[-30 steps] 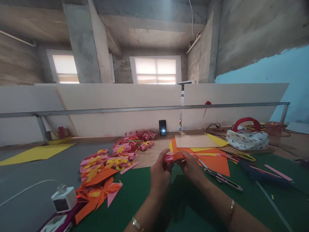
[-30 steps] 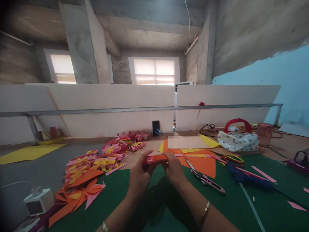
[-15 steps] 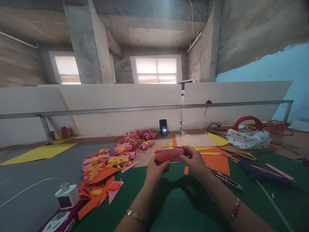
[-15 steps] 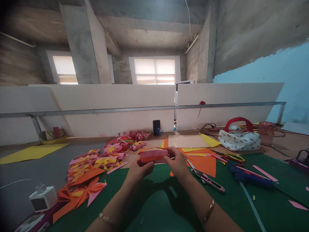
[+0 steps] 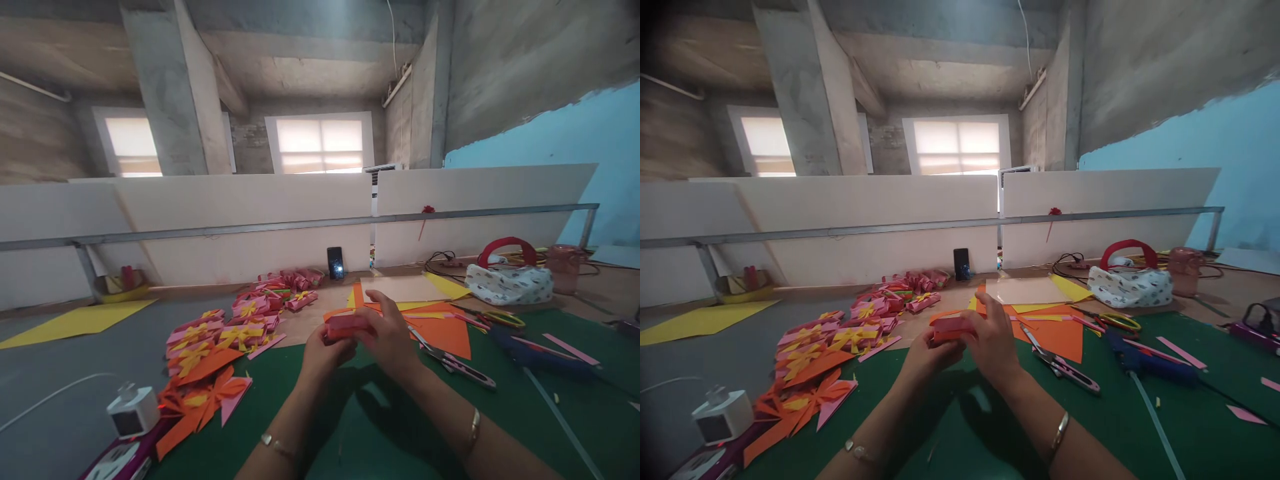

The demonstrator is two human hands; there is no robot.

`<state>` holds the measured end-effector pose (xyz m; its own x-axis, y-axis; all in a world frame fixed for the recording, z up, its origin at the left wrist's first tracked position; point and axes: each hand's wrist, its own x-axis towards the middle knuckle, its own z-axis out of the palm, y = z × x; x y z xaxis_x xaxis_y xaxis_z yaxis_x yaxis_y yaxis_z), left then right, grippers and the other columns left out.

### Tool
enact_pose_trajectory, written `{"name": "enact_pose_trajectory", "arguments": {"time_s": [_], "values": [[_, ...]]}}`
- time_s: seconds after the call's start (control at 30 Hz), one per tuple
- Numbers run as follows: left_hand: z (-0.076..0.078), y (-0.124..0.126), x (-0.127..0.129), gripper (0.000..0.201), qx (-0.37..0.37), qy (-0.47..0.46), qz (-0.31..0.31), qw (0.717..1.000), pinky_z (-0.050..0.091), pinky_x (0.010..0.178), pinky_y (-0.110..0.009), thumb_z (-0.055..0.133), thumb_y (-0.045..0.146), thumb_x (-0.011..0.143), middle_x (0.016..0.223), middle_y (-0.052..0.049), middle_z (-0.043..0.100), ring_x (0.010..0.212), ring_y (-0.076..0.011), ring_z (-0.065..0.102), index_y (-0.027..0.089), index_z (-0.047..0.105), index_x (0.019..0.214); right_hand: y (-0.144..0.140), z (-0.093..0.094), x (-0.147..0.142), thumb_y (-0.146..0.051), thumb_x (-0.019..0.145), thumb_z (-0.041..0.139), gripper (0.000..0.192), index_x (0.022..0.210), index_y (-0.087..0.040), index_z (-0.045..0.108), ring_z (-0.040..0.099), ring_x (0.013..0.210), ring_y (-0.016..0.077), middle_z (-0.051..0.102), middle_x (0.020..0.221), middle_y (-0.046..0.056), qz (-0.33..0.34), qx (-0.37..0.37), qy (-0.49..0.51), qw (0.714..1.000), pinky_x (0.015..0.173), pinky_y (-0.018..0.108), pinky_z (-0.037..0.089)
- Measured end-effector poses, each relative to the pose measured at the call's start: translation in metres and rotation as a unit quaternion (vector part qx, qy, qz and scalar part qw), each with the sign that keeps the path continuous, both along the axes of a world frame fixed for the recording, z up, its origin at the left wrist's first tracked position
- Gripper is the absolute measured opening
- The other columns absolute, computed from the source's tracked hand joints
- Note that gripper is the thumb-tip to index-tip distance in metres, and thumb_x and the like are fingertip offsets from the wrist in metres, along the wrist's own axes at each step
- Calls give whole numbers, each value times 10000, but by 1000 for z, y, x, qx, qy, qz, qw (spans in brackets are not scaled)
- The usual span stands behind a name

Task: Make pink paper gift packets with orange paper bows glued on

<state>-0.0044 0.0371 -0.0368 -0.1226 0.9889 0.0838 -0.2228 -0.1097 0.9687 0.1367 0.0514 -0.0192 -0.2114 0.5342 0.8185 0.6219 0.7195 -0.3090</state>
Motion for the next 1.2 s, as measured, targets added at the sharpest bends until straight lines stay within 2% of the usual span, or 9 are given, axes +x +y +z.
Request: {"name": "enact_pose_trajectory", "arguments": {"time_s": [0.1,0.23,0.47,0.73,0.9,1.0,1.13,1.2], "values": [[1,-3,2,438,0,-9,-14,1000,509,595,-287,773,274,488,676,-20,661,598,-159,620,172,612,882,-1,-2,-4,-177,761,588,311,1054,-271,630,444,1132,291,457,1267,96,-2,6,-36,999,916,473,393],[1,-2,3,504,2,-21,-17,1000,515,604,-294,791,275,462,669,-18,661,601,-164,623,163,601,915,2,-6,-5,-167,784,554,324,1082,-264,637,505,1059,259,538,1179,91,22,-18,-28,999,890,437,423],[1,-2,5,495,10,-31,-3,999,509,612,-272,794,246,429,677,-18,674,613,-156,623,153,611,879,6,-9,-4,-212,833,529,250,1019,-283,680,527,1036,235,593,1131,68,43,-16,-7,999,883,419,429],[0,-1,6,408,21,-18,3,1000,480,529,-237,759,131,418,625,2,654,534,-123,576,136,644,810,-1,-3,-5,-212,827,542,176,884,-268,698,552,988,214,627,1049,51,57,-25,22,998,852,379,452],[2,-1,2,426,18,-48,10,999,522,654,-286,798,242,457,718,-28,686,654,-162,637,151,633,839,5,-4,-1,-199,791,567,271,1041,-246,657,527,1046,250,611,1121,83,45,-35,36,998,905,435,418],[3,-1,0,477,16,-67,10,998,526,715,-301,807,263,455,777,-35,696,720,-173,651,164,622,883,9,-5,1,-187,788,552,265,1019,-239,672,522,1064,260,615,1130,90,43,-53,49,996,929,455,398],[3,-1,-1,476,12,-70,6,997,534,664,-296,804,228,429,739,-29,683,675,-169,643,152,613,859,11,-6,3,-214,766,580,198,920,-237,703,542,1057,254,637,1097,77,69,-98,87,989,953,440,391],[3,-1,0,471,11,-70,10,997,537,656,-298,795,222,441,739,-34,677,665,-171,644,145,597,861,12,-7,3,-251,762,588,233,977,-224,675,545,1066,256,625,1124,86,81,-129,130,980,951,444,402]]}}
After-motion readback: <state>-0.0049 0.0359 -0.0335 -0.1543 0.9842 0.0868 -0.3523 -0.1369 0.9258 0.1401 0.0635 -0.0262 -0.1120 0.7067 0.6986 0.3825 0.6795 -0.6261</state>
